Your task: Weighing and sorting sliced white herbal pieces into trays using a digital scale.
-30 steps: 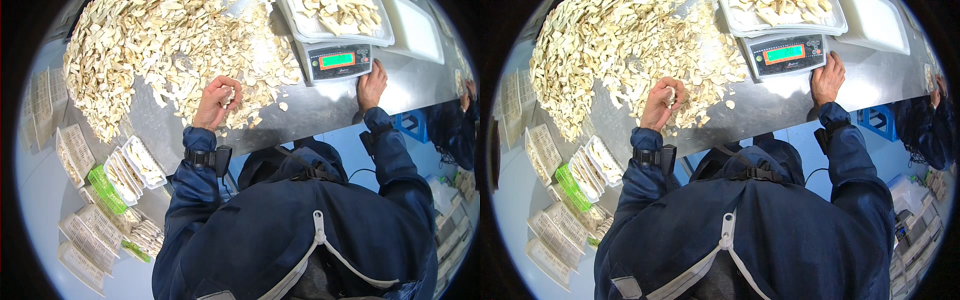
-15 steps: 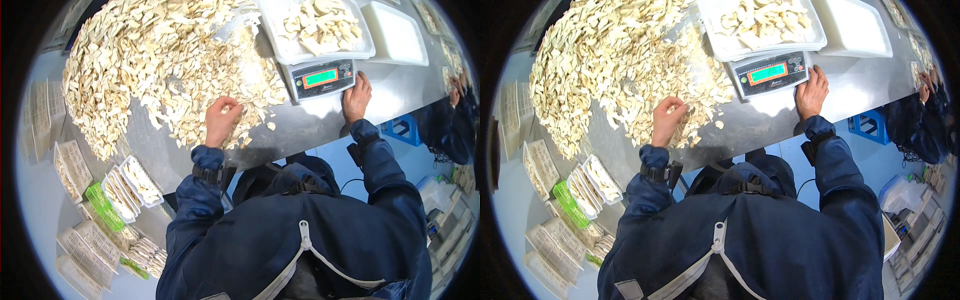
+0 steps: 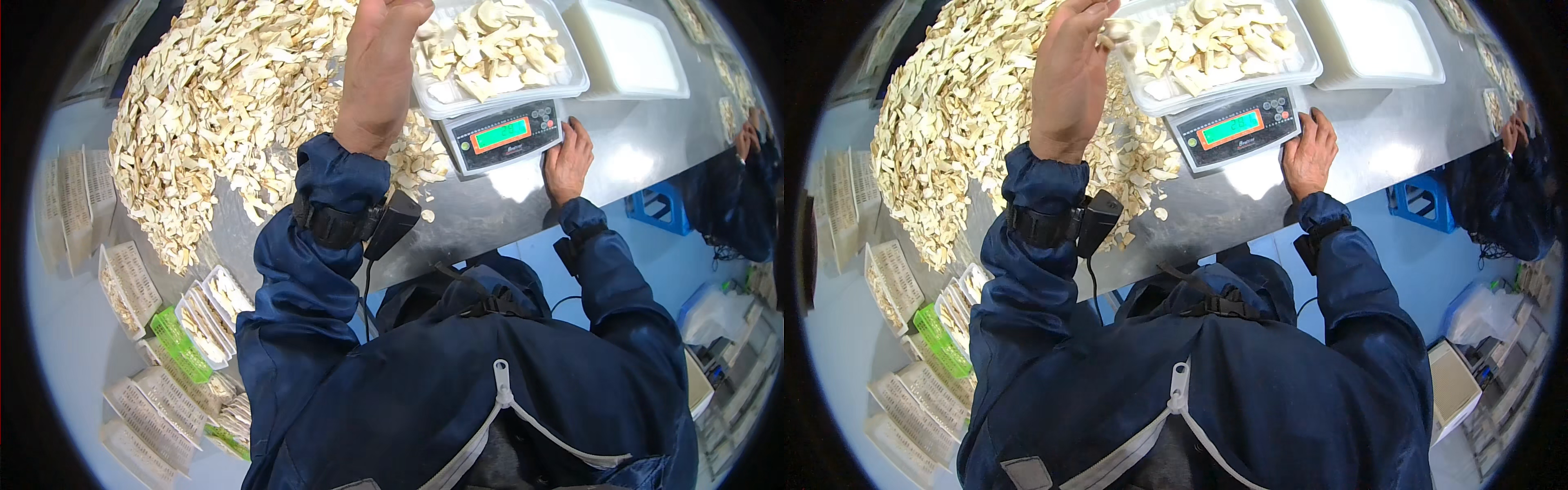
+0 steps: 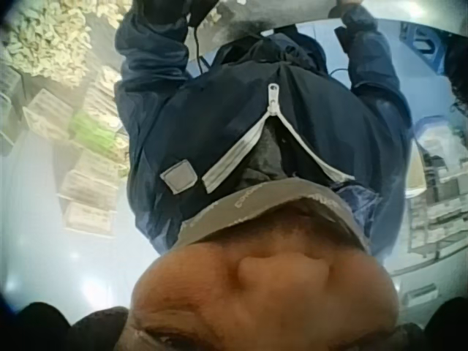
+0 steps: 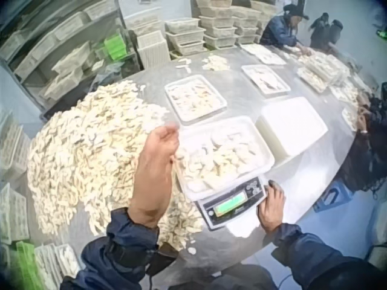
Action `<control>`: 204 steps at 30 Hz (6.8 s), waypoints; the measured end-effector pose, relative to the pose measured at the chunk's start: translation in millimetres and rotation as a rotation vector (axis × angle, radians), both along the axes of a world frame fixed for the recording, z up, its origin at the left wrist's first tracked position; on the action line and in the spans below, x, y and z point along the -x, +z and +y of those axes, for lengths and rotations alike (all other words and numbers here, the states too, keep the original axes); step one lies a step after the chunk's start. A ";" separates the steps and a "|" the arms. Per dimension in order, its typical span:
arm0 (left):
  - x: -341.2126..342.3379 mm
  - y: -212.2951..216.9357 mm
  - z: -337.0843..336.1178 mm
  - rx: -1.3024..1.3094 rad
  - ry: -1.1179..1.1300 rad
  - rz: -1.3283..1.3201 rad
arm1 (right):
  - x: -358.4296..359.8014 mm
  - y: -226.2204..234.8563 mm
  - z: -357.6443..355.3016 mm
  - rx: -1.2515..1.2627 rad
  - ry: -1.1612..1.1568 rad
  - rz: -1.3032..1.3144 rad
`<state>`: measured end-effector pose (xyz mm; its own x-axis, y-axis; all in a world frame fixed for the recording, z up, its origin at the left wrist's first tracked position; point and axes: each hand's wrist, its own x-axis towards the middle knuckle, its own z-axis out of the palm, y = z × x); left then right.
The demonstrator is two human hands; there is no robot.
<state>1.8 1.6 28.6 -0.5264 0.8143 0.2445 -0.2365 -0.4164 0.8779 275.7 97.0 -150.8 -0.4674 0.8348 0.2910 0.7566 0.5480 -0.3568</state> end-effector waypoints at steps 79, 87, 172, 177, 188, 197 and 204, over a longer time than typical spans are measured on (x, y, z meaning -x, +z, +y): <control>-30.5 -132.4 -128.4 0.723 -0.185 0.319 | -5.6 -12.4 4.9 -0.044 0.017 -0.036; -56.1 -149.4 -107.4 0.740 -0.083 1.308 | -8.9 -15.2 7.2 -0.120 0.036 -0.055; 61.0 -89.0 -208.5 1.104 0.433 0.538 | -4.3 -4.9 1.6 -0.036 -0.003 -0.023; 41.2 -20.5 -119.2 0.834 0.334 0.360 | -6.1 -2.9 3.1 -0.023 -0.015 -0.003; 17.6 13.9 -4.0 0.322 0.390 0.911 | -2.4 0.7 0.2 0.006 -0.021 0.014; 10.2 -75.1 -150.7 0.965 0.268 0.536 | -4.1 -3.9 3.6 -0.026 -0.010 0.012; -14.2 -108.1 -216.0 1.058 0.282 0.324 | -3.7 -10.4 3.2 -0.060 0.008 0.010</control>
